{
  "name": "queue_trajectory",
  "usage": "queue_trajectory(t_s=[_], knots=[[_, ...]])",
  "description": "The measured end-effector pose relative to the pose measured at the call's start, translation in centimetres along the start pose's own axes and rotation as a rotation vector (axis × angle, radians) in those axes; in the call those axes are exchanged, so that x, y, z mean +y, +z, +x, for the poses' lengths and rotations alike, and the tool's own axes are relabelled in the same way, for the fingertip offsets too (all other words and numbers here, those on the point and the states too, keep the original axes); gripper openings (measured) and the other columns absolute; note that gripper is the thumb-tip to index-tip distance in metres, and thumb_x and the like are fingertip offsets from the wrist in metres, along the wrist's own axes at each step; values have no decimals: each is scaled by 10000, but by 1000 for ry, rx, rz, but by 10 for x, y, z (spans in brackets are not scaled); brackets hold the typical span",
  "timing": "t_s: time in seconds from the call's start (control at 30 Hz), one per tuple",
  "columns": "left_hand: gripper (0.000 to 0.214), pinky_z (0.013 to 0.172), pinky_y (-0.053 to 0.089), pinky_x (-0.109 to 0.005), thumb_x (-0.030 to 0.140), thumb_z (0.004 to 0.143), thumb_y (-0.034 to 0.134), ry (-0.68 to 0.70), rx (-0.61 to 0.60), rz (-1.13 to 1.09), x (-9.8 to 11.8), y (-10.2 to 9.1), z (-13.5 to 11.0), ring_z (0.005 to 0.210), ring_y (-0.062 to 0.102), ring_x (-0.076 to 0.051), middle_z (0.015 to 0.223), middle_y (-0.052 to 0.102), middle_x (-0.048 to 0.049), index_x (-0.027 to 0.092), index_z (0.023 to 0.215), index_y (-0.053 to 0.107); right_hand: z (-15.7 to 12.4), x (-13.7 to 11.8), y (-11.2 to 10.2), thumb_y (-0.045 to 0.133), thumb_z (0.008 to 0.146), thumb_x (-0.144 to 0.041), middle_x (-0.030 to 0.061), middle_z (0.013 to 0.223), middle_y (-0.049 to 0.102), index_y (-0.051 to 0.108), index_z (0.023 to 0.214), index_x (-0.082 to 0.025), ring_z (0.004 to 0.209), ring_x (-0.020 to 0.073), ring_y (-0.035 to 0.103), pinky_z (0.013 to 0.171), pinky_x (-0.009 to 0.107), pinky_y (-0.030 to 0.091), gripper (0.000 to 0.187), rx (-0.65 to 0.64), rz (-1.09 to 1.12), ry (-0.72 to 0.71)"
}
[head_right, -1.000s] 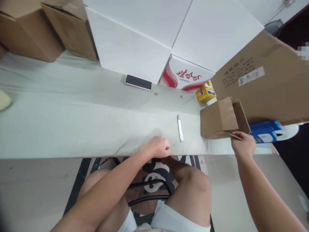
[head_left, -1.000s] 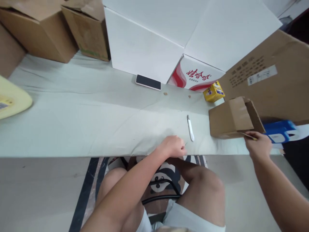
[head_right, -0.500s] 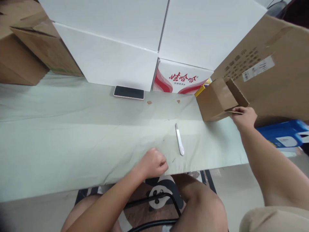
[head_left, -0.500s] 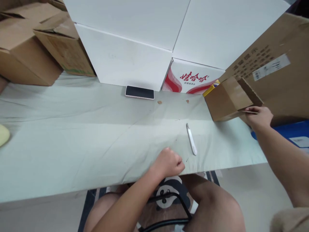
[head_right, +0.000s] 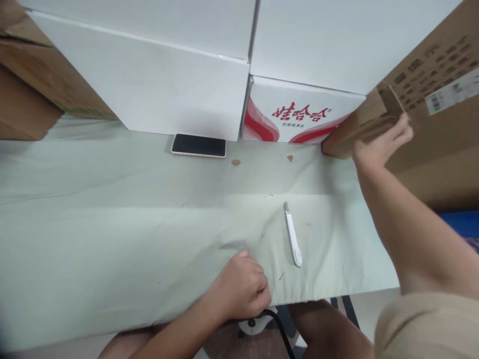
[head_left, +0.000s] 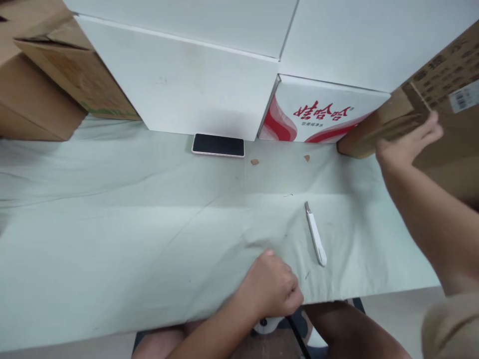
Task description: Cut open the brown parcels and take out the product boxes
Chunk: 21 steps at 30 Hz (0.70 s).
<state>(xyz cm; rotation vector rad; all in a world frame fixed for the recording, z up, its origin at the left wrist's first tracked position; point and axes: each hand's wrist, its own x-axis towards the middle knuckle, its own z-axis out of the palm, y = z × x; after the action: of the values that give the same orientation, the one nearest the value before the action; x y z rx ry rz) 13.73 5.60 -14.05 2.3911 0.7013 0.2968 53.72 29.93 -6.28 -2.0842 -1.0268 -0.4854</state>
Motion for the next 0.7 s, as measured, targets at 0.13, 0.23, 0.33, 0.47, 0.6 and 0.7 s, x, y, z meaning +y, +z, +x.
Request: queue_trajectory(t_s=[0.13, 0.23, 0.33, 0.47, 0.6, 0.7], knots=[[210, 607, 264, -329, 305, 782, 644, -15, -12, -43, 2, -3, -2, 557, 575, -140, 605, 709, -25, 177, 627, 700, -110, 6, -41, 766, 618, -164, 311, 1406, 433, 458, 1397, -137, 1317, 396, 529, 1087, 512, 467, 838, -467, 17, -32], [198, 598, 283, -310, 310, 793, 635, -50, 17, -78, 5, -9, -9, 588, 605, -136, 634, 734, -7, 190, 663, 724, -169, 5, -77, 698, 717, -292, 255, 1379, 505, 545, 1276, -234, 1288, 416, 564, 1029, 580, 516, 583, -614, 110, -264], [225, 573, 286, -298, 328, 818, 614, -86, 57, -93, 11, -18, -20, 627, 635, -143, 687, 762, -11, 195, 694, 746, -191, -21, -100, 637, 803, -356, 211, 1371, 551, 574, 1243, -291, 1340, 408, 539, 968, 590, 555, 449, -655, 149, -519], [245, 554, 283, -294, 367, 825, 620, -108, 173, -112, 24, -31, -36, 659, 655, -159, 731, 780, -31, 196, 740, 774, -205, -92, -108, 566, 862, -369, 162, 1291, 629, 624, 1207, -257, 1229, 356, 622, 955, 564, 569, 367, -655, 214, -813], [240, 545, 303, -286, 368, 816, 613, -126, 264, -186, 30, -39, -45, 658, 650, -160, 761, 789, -22, 219, 808, 800, -247, -189, -94, 536, 889, -312, 125, 1184, 686, 686, 1036, -252, 1249, 331, 619, 1045, 570, 525, 219, -764, 336, -1083], [287, 576, 358, -288, 425, 840, 582, -150, 287, -253, 29, -42, -50, 698, 671, -177, 773, 789, -15, 238, 819, 799, -295, -277, -77, 534, 890, -277, 130, 1192, 681, 694, 1051, -241, 1316, 344, 569, 1098, 597, 482, 230, -801, 440, -1260]])
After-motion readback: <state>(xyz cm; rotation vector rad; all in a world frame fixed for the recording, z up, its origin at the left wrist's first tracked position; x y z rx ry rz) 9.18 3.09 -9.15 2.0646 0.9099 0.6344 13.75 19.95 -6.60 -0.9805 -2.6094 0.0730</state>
